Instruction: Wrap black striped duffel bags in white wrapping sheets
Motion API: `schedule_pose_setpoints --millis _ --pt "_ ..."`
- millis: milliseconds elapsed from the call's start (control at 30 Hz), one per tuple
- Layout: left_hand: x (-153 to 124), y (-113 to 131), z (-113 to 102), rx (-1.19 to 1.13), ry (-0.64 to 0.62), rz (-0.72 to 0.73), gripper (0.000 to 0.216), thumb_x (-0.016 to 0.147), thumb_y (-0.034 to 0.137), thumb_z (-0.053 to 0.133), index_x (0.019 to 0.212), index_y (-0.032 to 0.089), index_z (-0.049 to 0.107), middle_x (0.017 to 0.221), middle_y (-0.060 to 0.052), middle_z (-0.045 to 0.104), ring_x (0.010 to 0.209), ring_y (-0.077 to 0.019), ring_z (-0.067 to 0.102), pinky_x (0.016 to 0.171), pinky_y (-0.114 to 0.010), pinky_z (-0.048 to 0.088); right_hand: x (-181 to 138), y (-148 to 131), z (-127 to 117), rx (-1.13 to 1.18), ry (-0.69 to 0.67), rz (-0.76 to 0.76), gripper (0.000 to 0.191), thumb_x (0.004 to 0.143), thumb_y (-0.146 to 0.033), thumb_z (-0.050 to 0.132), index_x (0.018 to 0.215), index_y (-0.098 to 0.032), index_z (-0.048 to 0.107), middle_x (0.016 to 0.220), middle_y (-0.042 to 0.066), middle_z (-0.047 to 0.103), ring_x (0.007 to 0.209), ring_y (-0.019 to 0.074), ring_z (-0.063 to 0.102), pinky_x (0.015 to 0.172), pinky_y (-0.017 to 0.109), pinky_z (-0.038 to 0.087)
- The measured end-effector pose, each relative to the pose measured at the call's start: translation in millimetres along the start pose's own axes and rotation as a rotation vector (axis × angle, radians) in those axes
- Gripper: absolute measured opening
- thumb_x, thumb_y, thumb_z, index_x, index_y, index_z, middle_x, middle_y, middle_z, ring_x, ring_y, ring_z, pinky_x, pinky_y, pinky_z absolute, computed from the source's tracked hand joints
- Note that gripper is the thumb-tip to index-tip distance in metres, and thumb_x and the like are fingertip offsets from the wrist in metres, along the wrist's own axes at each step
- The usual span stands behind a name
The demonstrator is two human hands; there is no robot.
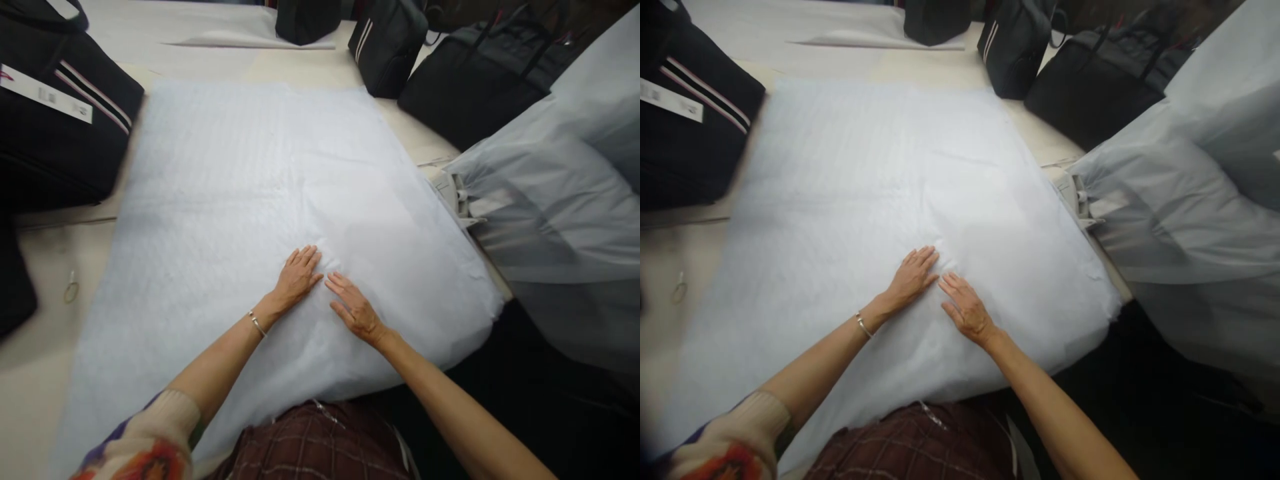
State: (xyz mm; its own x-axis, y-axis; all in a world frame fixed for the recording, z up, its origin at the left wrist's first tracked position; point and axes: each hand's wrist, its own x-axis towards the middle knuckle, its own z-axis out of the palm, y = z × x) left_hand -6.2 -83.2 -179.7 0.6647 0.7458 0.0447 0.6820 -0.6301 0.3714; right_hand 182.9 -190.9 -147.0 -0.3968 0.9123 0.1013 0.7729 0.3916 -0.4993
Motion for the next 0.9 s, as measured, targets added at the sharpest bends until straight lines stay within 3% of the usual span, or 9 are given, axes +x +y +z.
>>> schedule_pose_setpoints --millis 133,300,500,633,733,800,900 --pt "7.1 -3.3 -2.3 0.060 -0.002 0.033 0.054 0.096 0.037 0.051 0.145 0.015 0.040 0.155 -0.013 0.034 0.145 -0.0249 0.027 0.122 -0.045 0.017 -35.2 -9.7 -19.8 -0.080 -0.077 -0.084 0.051 0.103 -0.037 0.036 0.150 -0.018 0.035 0.155 0.008 0.037 0.147 0.0224 0.023 0.121 0.050 0.022" --pt "5.6 -3.6 -3.9 0.113 0.011 0.048 0.054 0.097 0.038 0.050 0.145 0.016 0.040 0.155 -0.012 0.034 0.145 -0.0239 0.026 0.122 -0.045 0.016 -75.3 -3.4 8.7 -0.228 -0.170 -0.118 0.062 0.099 -0.047 0.045 0.151 -0.016 0.031 0.157 0.009 0.031 0.148 0.0266 0.018 0.121 0.054 0.017" --pt "8.2 -0.4 -8.1 0.158 -0.016 0.030 0.055 0.097 0.037 0.049 0.145 0.014 0.039 0.156 -0.014 0.032 0.145 -0.0250 0.027 0.121 -0.046 0.017 -78.7 7.0 23.1 -0.217 -0.178 -0.119 0.062 0.098 -0.047 0.048 0.151 -0.016 0.032 0.158 0.008 0.028 0.148 0.0256 0.015 0.122 0.052 0.012" --pt "-7.7 22.8 -17.6 0.188 0.064 0.051 0.056 0.096 0.035 0.051 0.147 0.014 0.037 0.158 -0.015 0.026 0.147 -0.0289 0.020 0.121 -0.052 0.016 -77.2 3.2 17.7 -0.207 -0.162 -0.111 0.064 0.098 -0.050 0.047 0.151 -0.017 0.033 0.159 0.008 0.027 0.149 0.0243 0.014 0.121 0.052 0.014" --pt "-32.3 42.9 -11.4 0.141 0.017 0.163 0.042 0.096 0.029 0.048 0.138 0.022 0.049 0.151 -0.010 0.042 0.142 -0.0249 0.034 0.118 -0.046 0.029 -76.8 0.2 10.3 -0.194 -0.161 -0.126 0.069 0.097 -0.055 0.045 0.153 -0.018 0.028 0.158 0.008 0.030 0.149 0.0230 0.015 0.121 0.051 0.014" --pt "-45.2 49.1 -0.8 0.110 -0.060 0.150 0.035 0.094 0.025 0.049 0.128 0.023 0.059 0.141 -0.008 0.053 0.131 -0.0244 0.049 0.110 -0.042 0.042 -76.0 0.3 7.9 -0.212 -0.142 -0.136 0.071 0.097 -0.057 0.043 0.153 -0.019 0.026 0.156 0.008 0.033 0.148 0.0220 0.016 0.122 0.048 0.014" --pt "-51.1 48.3 13.1 0.079 -0.108 0.105 0.039 0.087 0.024 0.056 0.126 0.024 0.061 0.138 -0.007 0.057 0.127 -0.0256 0.053 0.107 -0.041 0.046 -73.4 6.3 15.8 -0.331 -0.035 -0.200 0.074 0.095 -0.063 0.042 0.151 -0.016 0.032 0.154 0.007 0.038 0.147 0.0221 0.019 0.122 0.045 0.017"
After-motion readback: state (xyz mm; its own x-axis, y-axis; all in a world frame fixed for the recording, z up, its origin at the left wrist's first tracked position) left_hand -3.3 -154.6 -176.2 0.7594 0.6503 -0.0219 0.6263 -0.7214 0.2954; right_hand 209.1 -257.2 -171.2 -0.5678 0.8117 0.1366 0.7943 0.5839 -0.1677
